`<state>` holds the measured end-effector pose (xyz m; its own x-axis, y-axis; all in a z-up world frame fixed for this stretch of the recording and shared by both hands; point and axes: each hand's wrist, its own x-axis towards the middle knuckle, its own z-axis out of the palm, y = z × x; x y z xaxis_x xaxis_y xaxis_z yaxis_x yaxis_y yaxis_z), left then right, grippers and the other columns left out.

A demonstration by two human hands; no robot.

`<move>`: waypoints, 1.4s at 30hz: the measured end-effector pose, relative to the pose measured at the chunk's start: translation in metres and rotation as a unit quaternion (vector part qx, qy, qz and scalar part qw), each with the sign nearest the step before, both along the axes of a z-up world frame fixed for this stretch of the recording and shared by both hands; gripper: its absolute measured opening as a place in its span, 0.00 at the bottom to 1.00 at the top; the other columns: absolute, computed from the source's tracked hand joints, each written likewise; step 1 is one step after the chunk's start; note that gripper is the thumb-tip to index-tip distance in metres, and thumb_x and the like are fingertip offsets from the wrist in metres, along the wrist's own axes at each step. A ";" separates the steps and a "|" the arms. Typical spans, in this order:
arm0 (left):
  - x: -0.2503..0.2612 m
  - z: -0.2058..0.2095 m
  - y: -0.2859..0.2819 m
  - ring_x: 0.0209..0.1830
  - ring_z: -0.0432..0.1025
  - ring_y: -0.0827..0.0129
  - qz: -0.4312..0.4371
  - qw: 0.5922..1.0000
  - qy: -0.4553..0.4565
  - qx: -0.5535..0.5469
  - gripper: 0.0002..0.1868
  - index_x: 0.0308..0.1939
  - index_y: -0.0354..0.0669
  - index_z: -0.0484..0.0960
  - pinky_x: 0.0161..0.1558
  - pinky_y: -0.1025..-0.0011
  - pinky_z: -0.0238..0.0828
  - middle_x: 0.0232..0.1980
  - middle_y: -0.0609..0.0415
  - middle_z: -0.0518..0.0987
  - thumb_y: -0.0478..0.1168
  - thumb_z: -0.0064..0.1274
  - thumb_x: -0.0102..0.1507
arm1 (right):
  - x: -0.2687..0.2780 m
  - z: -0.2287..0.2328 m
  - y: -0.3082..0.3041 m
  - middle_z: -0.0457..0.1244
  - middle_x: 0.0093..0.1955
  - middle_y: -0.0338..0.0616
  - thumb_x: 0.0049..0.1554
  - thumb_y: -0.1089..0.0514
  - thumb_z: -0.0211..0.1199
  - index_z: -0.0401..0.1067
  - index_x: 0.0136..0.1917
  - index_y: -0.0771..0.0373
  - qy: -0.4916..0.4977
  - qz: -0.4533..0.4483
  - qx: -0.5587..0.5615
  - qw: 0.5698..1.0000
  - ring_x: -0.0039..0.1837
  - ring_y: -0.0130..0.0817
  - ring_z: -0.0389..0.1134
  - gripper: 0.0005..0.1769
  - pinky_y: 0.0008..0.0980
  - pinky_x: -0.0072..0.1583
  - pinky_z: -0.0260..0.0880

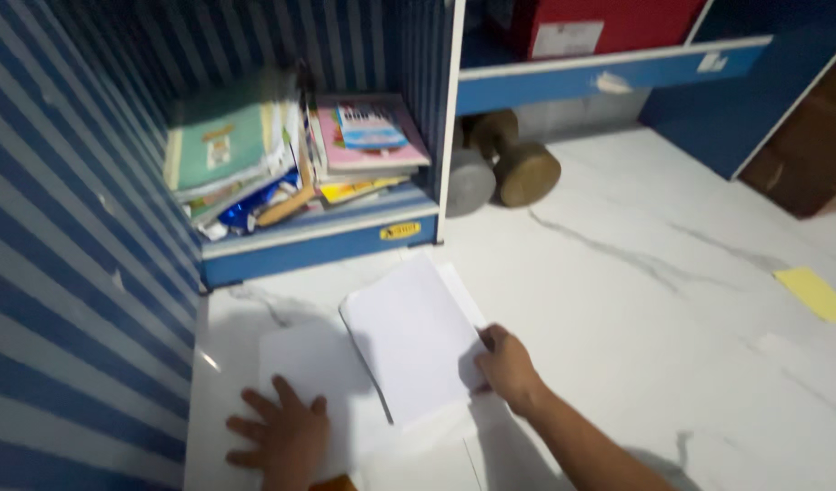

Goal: The person organizes books and caps by picking them up from the floor and placing them into a blue cabinet. They arrange the books on a shelf and place two caps inside the cabinet before closing the door.

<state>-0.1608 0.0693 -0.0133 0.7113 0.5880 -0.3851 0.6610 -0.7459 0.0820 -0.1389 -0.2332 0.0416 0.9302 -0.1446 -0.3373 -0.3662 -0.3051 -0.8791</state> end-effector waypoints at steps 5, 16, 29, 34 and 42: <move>0.009 -0.026 -0.006 0.78 0.22 0.23 -0.022 0.997 0.070 0.028 0.48 0.82 0.74 0.35 0.66 0.22 0.30 0.85 0.40 0.25 0.77 0.36 0.64 | 0.002 -0.010 0.004 0.66 0.56 0.55 0.56 0.72 0.56 0.65 0.65 0.69 0.025 -0.024 0.061 0.998 0.51 0.48 0.73 0.23 0.43 0.44 0.83; 0.081 -0.162 -0.046 0.62 0.71 0.45 -0.132 0.896 -0.415 -0.092 0.24 0.58 0.41 0.78 0.65 0.50 0.68 0.59 0.38 0.76 0.44 0.57 0.58 | 0.041 -0.054 -0.032 0.69 0.51 0.60 0.56 0.69 0.57 0.70 0.65 0.67 0.016 -0.103 0.061 0.993 0.49 0.52 0.74 0.22 0.51 0.44 0.81; 0.057 -0.011 -0.124 0.63 0.71 0.47 -0.014 0.958 -0.205 -0.198 0.27 0.63 0.38 0.72 0.65 0.61 0.71 0.62 0.36 0.71 0.34 0.57 0.59 | 0.041 -0.035 -0.055 0.70 0.51 0.61 0.55 0.70 0.54 0.69 0.68 0.63 0.060 -0.149 0.063 0.985 0.49 0.52 0.74 0.28 0.48 0.46 0.77; 0.035 -0.001 -0.146 0.64 0.69 0.46 0.004 0.938 -0.301 -0.170 0.21 0.60 0.39 0.72 0.62 0.56 0.71 0.63 0.39 0.72 0.32 0.48 0.62 | 0.038 -0.065 -0.053 0.69 0.48 0.57 0.51 0.67 0.64 0.70 0.62 0.69 0.071 -0.118 0.028 0.990 0.46 0.49 0.73 0.24 0.49 0.44 0.76; 0.037 0.013 -0.148 0.61 0.73 0.45 0.137 0.834 -0.337 -0.414 0.27 0.66 0.31 0.62 0.65 0.56 0.66 0.62 0.30 0.74 0.26 0.38 0.61 | 0.033 -0.009 -0.046 0.70 0.45 0.59 0.50 0.60 0.66 0.75 0.47 0.68 -0.125 -0.149 -0.243 0.950 0.50 0.52 0.72 0.12 0.44 0.53 0.72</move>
<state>-0.1243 -0.0790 0.0000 0.8127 0.4950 -0.3075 0.3933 -0.0765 0.9162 -0.1060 -0.2791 0.0327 0.8658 -0.4962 0.0639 -0.2977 -0.6136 -0.7313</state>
